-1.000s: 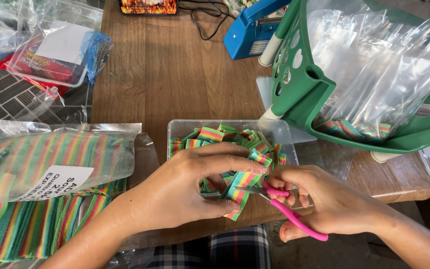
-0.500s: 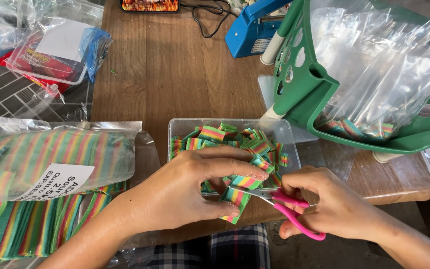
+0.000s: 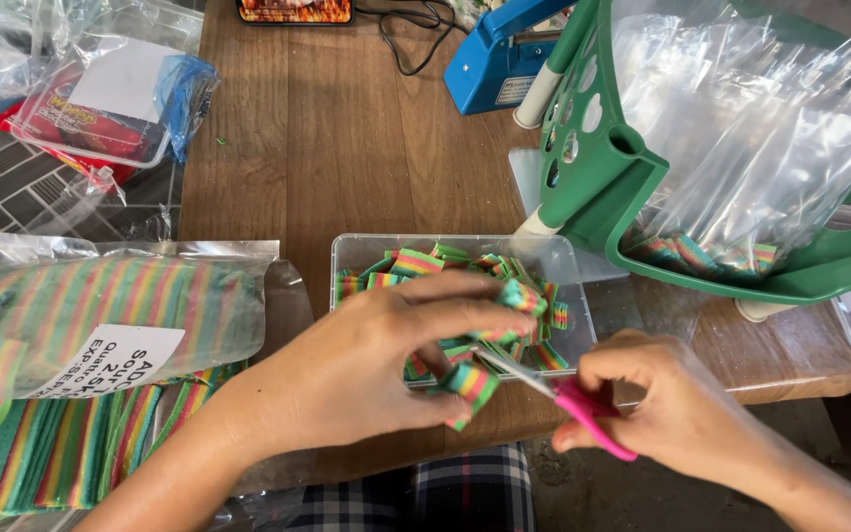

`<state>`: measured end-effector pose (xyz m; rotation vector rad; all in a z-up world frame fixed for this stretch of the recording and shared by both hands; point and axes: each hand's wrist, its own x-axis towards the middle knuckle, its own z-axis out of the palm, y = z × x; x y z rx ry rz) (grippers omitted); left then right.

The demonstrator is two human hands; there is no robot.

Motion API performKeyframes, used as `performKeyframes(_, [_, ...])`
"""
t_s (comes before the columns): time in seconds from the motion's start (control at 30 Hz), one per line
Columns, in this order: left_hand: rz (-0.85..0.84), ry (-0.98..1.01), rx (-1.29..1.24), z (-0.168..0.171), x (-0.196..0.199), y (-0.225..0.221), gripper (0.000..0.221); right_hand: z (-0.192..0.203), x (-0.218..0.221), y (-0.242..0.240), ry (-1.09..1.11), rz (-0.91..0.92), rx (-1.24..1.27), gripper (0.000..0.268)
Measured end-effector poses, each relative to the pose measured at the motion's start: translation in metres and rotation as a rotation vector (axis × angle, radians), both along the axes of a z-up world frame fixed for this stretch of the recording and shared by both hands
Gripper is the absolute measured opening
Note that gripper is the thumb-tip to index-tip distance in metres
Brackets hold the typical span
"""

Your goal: Cutting long multi-colored food strips into smaller rectangular pieces using scissors and placing them into a plastic container.

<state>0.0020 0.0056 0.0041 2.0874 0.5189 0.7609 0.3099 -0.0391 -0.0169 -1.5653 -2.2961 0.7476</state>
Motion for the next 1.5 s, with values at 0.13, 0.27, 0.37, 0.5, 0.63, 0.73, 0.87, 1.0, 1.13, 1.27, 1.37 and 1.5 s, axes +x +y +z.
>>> performKeyframes(0.13, [0.206,0.069,0.389,-0.011,-0.005,0.006,0.058,0.004,0.030,-0.002,-0.073,-0.147,0.049,0.040])
performKeyframes(0.27, [0.442,0.508,1.078,-0.030,-0.001,0.011,0.080,-0.004,0.063,-0.015,-0.353,-0.227,0.131,0.055])
performKeyframes(0.37, [0.441,0.511,1.059,-0.031,0.000,0.013,0.071,-0.016,0.085,-0.026,-0.462,-0.377,-0.044,0.075])
performKeyframes(0.5, [0.437,0.448,0.871,-0.039,-0.003,0.016,0.073,-0.026,0.100,-0.027,-0.522,-0.462,-0.154,0.079])
performKeyframes(0.63, [0.436,0.538,0.753,-0.057,-0.001,0.011,0.051,-0.050,0.117,-0.016,-0.379,-0.441,-0.014,0.070])
performKeyframes(0.73, [0.477,0.499,0.656,-0.067,0.002,0.010,0.049,-0.025,0.070,-0.008,-0.237,-0.324,0.420,0.025])
performKeyframes(0.87, [0.524,0.411,0.456,-0.075,0.004,0.016,0.041,0.002,-0.004,0.020,-0.067,0.104,0.599,0.024])
performKeyframes(1.0, [0.558,0.342,0.245,-0.083,-0.001,0.024,0.052,-0.015,-0.041,0.062,-0.315,0.475,0.454,0.044])
performKeyframes(1.13, [0.491,0.312,0.275,-0.076,-0.002,0.019,0.061,-0.020,-0.049,0.070,-0.306,0.539,0.477,0.034])
performKeyframes(1.27, [0.476,0.218,0.392,-0.081,0.007,0.024,0.033,-0.011,-0.037,0.061,-0.462,0.473,0.694,0.019])
performKeyframes(1.37, [0.487,0.289,0.427,-0.080,0.015,0.022,0.049,-0.009,-0.025,0.055,-0.456,0.345,0.683,0.008])
performKeyframes(1.5, [0.473,0.370,0.351,-0.089,0.023,0.026,0.054,-0.012,-0.013,0.053,-0.446,0.186,0.420,0.028])
